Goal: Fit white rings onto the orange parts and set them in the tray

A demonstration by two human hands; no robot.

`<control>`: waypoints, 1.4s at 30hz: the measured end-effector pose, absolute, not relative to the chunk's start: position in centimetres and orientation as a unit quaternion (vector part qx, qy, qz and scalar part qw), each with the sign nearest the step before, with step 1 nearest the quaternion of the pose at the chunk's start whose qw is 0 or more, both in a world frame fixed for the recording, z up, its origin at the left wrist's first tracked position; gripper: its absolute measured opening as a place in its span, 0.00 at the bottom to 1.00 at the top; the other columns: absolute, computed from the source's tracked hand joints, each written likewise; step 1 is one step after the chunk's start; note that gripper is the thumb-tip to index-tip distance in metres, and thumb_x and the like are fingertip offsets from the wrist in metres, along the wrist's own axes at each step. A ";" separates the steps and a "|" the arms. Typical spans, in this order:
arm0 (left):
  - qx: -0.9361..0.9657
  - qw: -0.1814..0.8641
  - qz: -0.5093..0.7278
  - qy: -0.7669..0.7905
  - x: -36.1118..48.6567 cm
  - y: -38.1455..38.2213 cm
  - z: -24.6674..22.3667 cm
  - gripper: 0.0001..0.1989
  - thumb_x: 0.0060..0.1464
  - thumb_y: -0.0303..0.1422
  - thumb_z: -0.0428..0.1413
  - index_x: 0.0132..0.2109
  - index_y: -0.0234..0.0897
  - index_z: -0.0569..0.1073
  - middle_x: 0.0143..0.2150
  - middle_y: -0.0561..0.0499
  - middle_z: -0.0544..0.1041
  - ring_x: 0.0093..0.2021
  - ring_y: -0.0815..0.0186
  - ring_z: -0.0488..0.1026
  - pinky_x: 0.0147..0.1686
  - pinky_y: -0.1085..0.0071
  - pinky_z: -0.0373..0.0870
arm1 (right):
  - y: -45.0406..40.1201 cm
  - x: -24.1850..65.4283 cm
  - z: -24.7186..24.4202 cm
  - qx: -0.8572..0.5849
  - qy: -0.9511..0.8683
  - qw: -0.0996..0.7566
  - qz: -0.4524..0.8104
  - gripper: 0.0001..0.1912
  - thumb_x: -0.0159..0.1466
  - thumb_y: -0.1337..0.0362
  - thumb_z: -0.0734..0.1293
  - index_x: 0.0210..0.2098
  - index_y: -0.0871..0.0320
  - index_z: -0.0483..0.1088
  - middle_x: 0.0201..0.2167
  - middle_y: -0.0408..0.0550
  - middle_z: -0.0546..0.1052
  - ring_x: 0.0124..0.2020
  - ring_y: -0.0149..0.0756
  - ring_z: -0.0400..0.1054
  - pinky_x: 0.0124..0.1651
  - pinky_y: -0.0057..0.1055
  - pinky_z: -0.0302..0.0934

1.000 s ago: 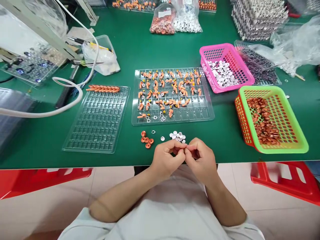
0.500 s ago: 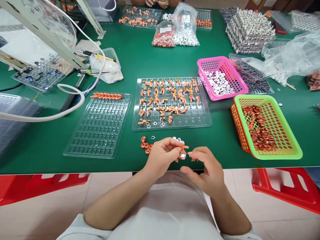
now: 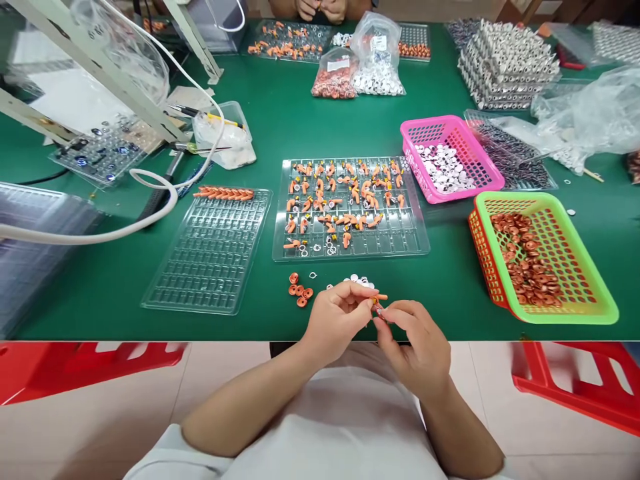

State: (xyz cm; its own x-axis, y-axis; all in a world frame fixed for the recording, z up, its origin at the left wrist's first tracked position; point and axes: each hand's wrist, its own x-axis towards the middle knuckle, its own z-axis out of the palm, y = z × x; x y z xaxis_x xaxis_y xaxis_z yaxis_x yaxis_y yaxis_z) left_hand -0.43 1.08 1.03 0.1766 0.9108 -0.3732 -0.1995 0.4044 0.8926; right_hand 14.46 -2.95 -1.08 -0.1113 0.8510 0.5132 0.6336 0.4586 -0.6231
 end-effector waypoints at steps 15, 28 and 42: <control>0.472 0.579 0.445 0.494 -0.2 0.0 0.3 0.07 0.55 0.27 0.58 0.39 0.36 0.81 0.38 0.46 0.84 0.36 0.64 0.80 0.39 0.70 0.78 | -3.6 13.8 -1.6 -0.531 -0.400 0.545 0.510 0.04 0.65 0.64 0.70 0.41 0.53 0.75 0.35 0.44 0.78 0.29 0.31 0.73 0.32 0.28 0.73; 0.548 0.516 0.482 0.448 -0.3 -0.1 0.3 0.11 0.57 0.25 0.56 0.44 0.37 0.82 0.37 0.47 0.84 0.33 0.65 0.79 0.37 0.70 0.77 | -3.3 13.0 -2.2 -0.474 -0.311 0.600 0.565 0.05 0.65 0.61 0.70 0.39 0.54 0.74 0.31 0.44 0.78 0.27 0.31 0.73 0.28 0.29 0.72; 0.610 0.481 0.480 0.408 -0.8 -0.1 0.1 0.14 0.60 0.24 0.57 0.49 0.42 0.81 0.41 0.48 0.85 0.39 0.63 0.80 0.40 0.68 0.77 | -3.5 13.2 -1.9 -0.539 -0.444 0.574 0.427 0.04 0.67 0.64 0.68 0.42 0.53 0.73 0.36 0.46 0.76 0.32 0.33 0.72 0.33 0.31 0.72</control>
